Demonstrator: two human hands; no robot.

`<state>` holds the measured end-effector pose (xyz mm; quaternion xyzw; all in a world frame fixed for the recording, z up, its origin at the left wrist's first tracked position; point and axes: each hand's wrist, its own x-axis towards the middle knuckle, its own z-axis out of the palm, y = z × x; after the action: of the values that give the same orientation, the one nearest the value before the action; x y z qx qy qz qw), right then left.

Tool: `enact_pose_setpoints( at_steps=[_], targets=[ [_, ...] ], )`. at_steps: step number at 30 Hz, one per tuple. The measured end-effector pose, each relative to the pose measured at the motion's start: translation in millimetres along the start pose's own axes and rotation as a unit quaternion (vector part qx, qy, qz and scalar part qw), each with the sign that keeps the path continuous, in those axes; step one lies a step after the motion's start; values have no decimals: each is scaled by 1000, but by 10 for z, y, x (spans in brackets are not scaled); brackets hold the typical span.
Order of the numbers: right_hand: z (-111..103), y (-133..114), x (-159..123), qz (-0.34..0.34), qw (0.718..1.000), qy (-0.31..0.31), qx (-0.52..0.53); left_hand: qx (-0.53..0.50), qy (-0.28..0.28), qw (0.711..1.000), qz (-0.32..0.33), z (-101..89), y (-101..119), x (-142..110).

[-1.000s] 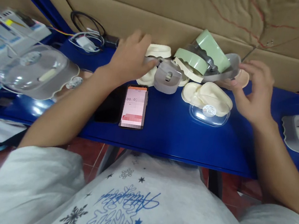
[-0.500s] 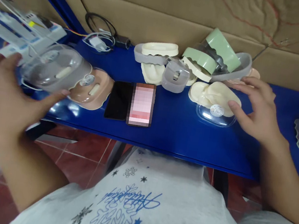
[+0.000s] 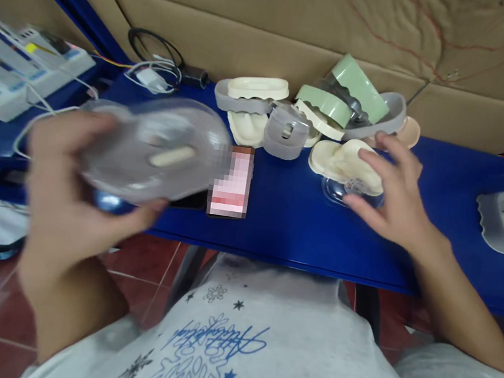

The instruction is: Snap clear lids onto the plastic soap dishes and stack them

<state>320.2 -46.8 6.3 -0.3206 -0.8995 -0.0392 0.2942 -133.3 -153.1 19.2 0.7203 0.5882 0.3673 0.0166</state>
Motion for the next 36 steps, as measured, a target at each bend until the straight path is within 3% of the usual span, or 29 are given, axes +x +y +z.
enact_pose_setpoints(
  at_steps=[1,3,5,9,12,16,19,21,25,28,30,36],
  targets=[
    [10,-89,5,-17,1000,-7,20,-16,-3,997,73,102,143,90],
    [26,-259,19,-47,997,-34,59,-56,-62,977,197,312,382,283],
    [35,-390,53,-71,991,-66,88,-81,-120,956,255,490,547,473],
    [27,-438,258,-93,984,-82,131,-135,-153,930,306,701,659,760],
    [5,-313,532,-76,981,-71,165,-180,-152,935,266,812,556,853],
    [7,-138,1011,-36,983,-42,176,-216,-75,957,178,966,272,894],
    [89,-92,1389,29,996,-10,81,-151,4,974,167,986,49,971],
    [195,-98,1599,83,996,-20,16,-99,63,979,165,940,-92,1052],
    [494,-151,1827,159,983,-61,-61,-66,269,943,187,829,-316,1196],
    [708,-200,1859,172,974,-88,-118,-67,354,913,192,825,-381,1229],
    [804,-223,1852,181,968,-107,-133,-62,355,915,183,861,-368,1214],
    [796,-178,1798,189,973,-97,-93,-65,246,953,166,988,-305,1153]
  ],
)
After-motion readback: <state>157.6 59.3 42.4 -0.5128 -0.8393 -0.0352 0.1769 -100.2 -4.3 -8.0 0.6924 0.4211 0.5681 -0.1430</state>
